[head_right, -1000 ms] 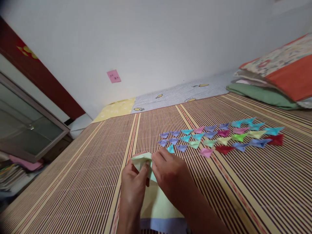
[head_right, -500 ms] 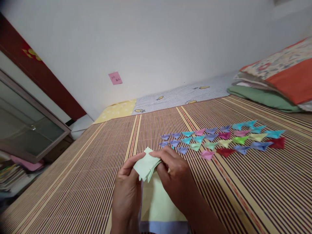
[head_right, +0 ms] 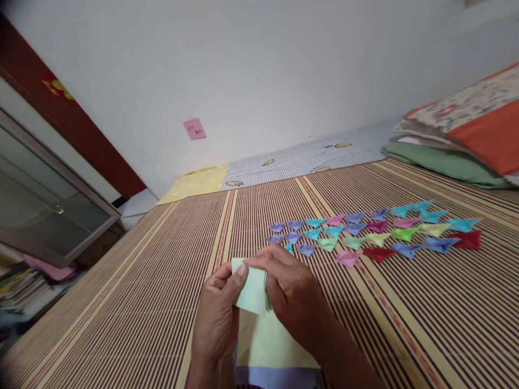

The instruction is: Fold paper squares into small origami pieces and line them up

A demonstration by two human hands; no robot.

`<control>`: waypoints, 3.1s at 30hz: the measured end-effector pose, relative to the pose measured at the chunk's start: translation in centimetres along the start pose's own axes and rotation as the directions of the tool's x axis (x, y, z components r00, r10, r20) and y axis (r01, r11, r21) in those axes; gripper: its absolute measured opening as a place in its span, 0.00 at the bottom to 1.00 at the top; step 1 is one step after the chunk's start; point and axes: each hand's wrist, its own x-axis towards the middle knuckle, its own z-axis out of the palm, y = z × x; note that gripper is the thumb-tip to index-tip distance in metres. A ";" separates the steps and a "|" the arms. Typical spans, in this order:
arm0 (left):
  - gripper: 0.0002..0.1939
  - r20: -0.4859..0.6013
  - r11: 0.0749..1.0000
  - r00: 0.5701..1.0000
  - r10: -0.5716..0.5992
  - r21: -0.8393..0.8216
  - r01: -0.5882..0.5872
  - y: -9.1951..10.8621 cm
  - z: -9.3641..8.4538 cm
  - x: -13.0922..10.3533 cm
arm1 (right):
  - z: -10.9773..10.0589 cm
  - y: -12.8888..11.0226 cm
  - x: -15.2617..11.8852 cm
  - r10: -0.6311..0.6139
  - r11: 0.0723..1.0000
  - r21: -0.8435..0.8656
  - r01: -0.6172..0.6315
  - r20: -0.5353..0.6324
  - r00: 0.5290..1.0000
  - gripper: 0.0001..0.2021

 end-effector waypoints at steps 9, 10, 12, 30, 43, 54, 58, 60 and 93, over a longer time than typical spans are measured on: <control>0.09 0.046 0.982 0.992 0.121 0.141 -0.126 -0.5 -0.4 0.1 | -0.8 0.1 0.4 0.445 0.855 0.226 -0.468 0.145 0.884 0.13; 0.09 0.053 0.983 0.991 0.121 0.133 -0.127 -0.5 -0.4 0.1 | -0.7 0.1 0.4 0.440 0.857 0.221 -0.466 0.157 0.884 0.12; 0.09 0.039 0.987 0.991 0.127 0.096 -0.130 -0.5 -0.4 0.0 | -0.6 0.1 0.3 0.432 0.866 0.205 -0.456 0.151 0.889 0.11; 0.12 0.091 0.931 0.993 0.076 0.350 -0.103 0.3 0.4 -0.4 | -0.5 0.1 0.4 0.348 0.931 0.106 -0.349 0.028 0.937 0.07; 0.19 0.314 0.934 0.948 0.046 0.323 -0.152 1.9 -1.1 -0.9 | -1.0 1.1 0.4 0.553 0.679 0.448 -0.581 0.209 0.807 0.15; 0.15 0.297 0.980 0.955 0.003 0.190 -0.062 1.0 -2.2 -0.1 | -1.7 0.6 0.7 0.517 0.733 0.400 -0.550 0.200 0.833 0.20; 0.17 0.200 0.998 0.979 0.042 0.027 -0.048 1.1 -2.0 0.6 | -2.4 1.0 0.4 0.437 0.740 0.397 -0.542 0.328 0.837 0.14; 0.17 0.197 0.999 0.979 0.049 0.003 -0.050 1.2 -1.8 0.6 | -2.4 1.2 0.1 0.427 0.736 0.389 -0.554 0.369 0.826 0.13; 0.15 -0.137 0.960 0.964 0.230 0.193 -0.202 -1.3 -0.1 0.4 | 0.8 0.5 0.0 0.408 0.909 0.096 -0.406 -0.004 0.913 0.12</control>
